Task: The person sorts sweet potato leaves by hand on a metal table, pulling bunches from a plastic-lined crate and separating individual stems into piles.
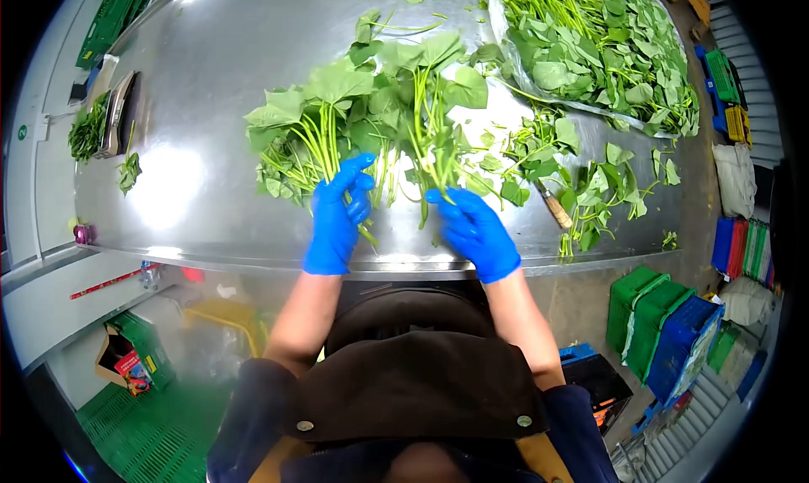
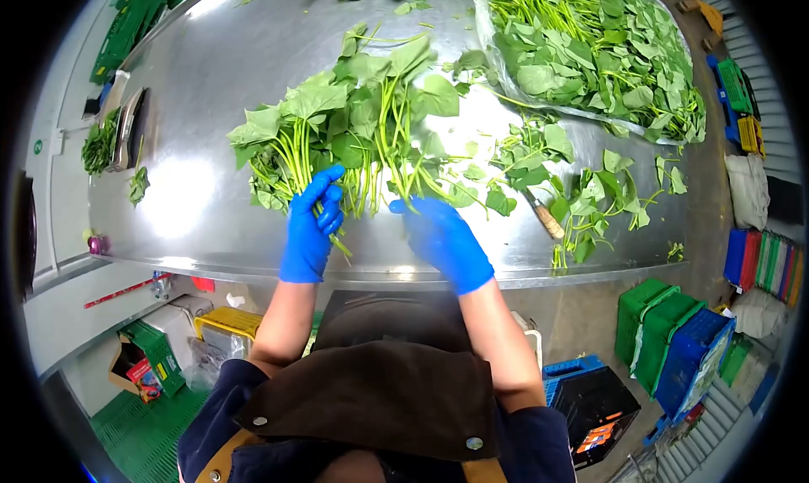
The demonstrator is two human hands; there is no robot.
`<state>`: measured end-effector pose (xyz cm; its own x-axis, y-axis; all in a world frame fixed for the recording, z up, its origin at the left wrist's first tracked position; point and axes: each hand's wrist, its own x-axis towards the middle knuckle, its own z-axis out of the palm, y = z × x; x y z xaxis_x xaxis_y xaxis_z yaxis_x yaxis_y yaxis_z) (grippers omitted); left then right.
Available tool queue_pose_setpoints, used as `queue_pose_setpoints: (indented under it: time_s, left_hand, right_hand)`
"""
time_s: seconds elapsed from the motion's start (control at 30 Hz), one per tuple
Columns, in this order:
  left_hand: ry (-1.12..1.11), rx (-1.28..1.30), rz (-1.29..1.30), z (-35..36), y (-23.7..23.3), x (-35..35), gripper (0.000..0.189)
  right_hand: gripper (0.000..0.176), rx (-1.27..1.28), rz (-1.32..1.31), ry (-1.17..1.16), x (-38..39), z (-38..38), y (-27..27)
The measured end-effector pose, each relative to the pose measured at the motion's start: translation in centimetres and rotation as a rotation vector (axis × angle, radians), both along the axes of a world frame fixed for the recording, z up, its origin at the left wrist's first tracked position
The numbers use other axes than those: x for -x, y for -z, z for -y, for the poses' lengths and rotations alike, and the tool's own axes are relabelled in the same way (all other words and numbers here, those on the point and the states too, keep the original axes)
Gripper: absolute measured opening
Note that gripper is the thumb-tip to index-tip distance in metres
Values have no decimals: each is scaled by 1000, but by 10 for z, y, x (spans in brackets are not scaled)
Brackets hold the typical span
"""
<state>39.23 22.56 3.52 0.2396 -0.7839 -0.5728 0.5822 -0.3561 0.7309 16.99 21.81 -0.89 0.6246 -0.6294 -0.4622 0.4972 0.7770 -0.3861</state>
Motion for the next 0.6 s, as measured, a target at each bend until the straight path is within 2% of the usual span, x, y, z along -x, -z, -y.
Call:
queue_pose_setpoints:
  time_s: [0.07, 0.17, 0.23, 0.37, 0.43, 0.47, 0.57, 0.6]
  left_hand:
    - [56, 15, 55, -3, -4, 5, 30]
    - [66, 3, 58, -6, -3, 9, 31]
    - [54, -1, 32, -4, -2, 12, 31]
    - [98, -38, 141, 1, -2, 12, 12]
    - [74, -57, 116, 4, -9, 13, 12]
    - [68, -44, 115, 5, -10, 13, 12]
    - [31, -2, 152, 2, -6, 20, 15]
    - [17, 11, 170, 1, -6, 24, 15]
  right_hand:
    - [22, 665, -437, -17, -17, -10, -7]
    - [33, 21, -93, -112, -26, -4, -51]
    - [33, 39, -141, -256, -25, 2, -56]
    - [36, 143, -186, -419, -19, -1, -31]
    - [39, 280, -281, -417, -20, -1, -23]
    - [44, 296, -235, -348, -22, 0, -22]
    - [47, 40, -23, -74, -38, -2, -17]
    - [42, 263, -286, -130, -43, 2, -25]
